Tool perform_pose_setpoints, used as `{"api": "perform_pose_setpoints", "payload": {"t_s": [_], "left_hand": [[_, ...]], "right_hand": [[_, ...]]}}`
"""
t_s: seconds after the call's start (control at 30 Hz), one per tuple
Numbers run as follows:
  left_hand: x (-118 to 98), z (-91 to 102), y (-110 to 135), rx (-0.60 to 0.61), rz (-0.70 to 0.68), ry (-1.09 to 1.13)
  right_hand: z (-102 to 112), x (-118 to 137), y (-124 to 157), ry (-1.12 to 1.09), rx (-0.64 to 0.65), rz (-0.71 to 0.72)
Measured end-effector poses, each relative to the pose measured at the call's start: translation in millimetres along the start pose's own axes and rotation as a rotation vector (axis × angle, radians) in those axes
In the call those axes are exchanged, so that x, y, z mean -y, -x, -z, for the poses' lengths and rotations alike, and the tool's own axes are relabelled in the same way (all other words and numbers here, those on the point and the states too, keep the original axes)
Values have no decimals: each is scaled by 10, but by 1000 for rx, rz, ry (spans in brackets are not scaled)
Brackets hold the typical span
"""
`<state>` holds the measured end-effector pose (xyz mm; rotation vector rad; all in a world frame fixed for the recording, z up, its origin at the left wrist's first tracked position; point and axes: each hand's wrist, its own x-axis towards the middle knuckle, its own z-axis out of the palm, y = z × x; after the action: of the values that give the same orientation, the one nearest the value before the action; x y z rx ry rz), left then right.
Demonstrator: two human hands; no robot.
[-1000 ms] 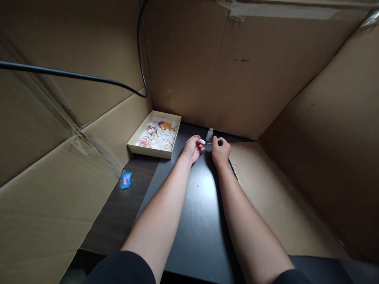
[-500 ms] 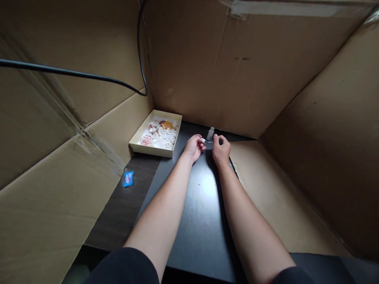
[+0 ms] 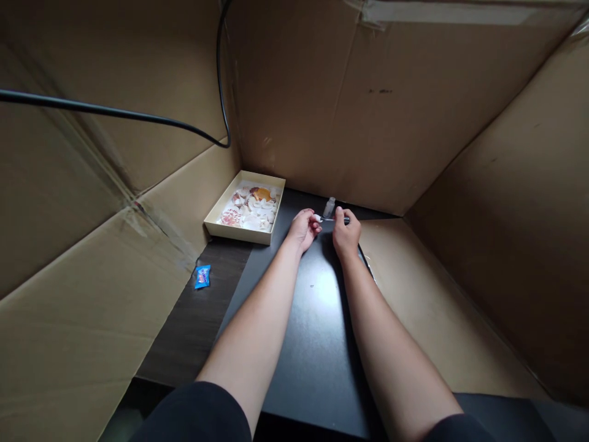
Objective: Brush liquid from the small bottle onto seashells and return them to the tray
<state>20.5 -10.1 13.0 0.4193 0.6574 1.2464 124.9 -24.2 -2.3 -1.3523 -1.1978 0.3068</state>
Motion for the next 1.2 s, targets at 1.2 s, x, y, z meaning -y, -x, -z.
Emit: {"api": "perform_pose_setpoints", "payload": {"t_s": [1.2], "left_hand": [[-18, 16, -14, -31, -12, 5]], "right_hand": [[-31, -9, 23, 152, -68, -91]]}}
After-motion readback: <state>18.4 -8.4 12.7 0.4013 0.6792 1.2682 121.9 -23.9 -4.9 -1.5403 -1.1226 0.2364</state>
